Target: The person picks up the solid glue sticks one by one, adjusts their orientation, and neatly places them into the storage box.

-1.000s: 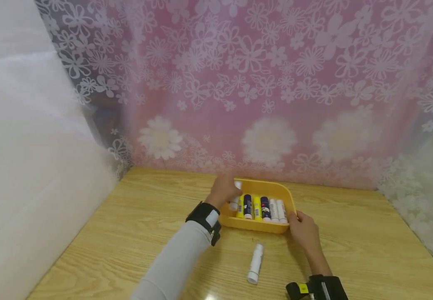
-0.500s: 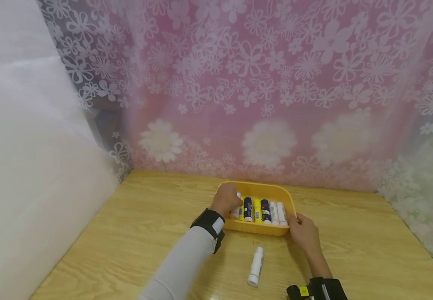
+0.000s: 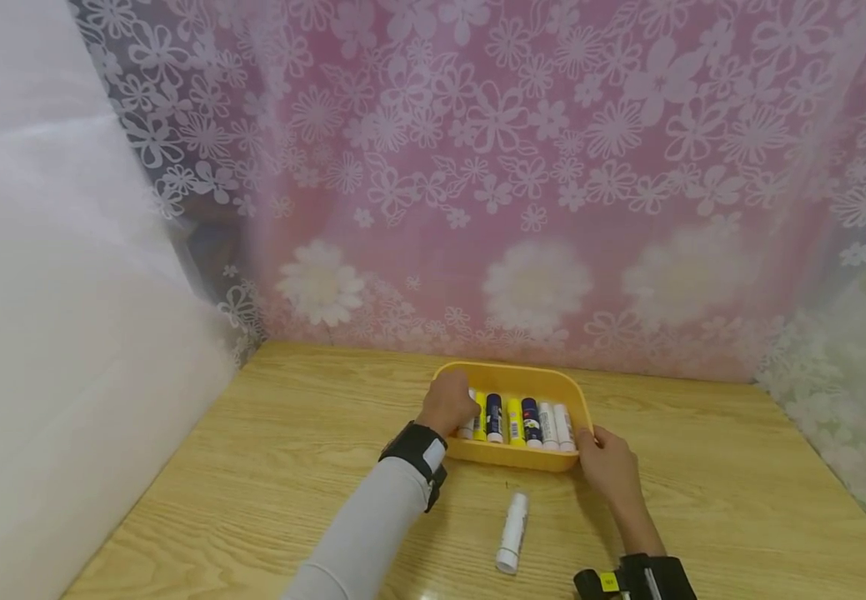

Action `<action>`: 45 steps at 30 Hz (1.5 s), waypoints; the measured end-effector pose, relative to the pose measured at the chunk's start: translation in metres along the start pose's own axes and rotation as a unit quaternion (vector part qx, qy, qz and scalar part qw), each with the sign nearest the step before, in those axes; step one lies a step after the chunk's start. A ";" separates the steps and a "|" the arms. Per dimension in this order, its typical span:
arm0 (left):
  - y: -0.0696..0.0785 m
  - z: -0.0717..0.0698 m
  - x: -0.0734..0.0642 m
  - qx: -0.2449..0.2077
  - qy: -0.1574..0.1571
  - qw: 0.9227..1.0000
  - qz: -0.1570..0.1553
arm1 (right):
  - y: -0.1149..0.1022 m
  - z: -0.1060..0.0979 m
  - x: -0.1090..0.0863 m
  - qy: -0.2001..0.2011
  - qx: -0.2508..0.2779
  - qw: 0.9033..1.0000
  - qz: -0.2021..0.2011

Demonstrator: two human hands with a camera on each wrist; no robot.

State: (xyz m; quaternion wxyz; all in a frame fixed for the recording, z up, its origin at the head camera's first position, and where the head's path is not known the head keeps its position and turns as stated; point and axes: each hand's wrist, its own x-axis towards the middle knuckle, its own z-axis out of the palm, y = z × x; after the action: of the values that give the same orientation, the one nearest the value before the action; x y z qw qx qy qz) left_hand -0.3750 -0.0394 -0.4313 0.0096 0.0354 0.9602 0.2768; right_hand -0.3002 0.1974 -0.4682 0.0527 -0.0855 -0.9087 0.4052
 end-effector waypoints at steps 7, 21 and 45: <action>0.002 -0.003 -0.004 0.010 0.000 1.000 -0.002 | 0.000 -0.002 0.001 -0.001 0.002 1.000 0.001; -0.003 0.003 -0.004 0.001 -0.009 1.000 -0.007 | 0.002 0.001 -0.002 -0.006 0.001 1.000 0.007; 0.000 0.003 -0.002 0.006 -0.015 1.000 -0.016 | 0.003 0.001 0.001 -0.010 0.004 1.000 0.006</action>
State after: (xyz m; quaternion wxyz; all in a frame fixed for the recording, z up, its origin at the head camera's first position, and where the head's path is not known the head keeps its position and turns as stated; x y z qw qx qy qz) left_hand -0.3728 -0.0385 -0.4337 0.0281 0.0238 0.9620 0.2705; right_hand -0.3005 0.1988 -0.4705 0.0415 -0.0871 -0.9071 0.4097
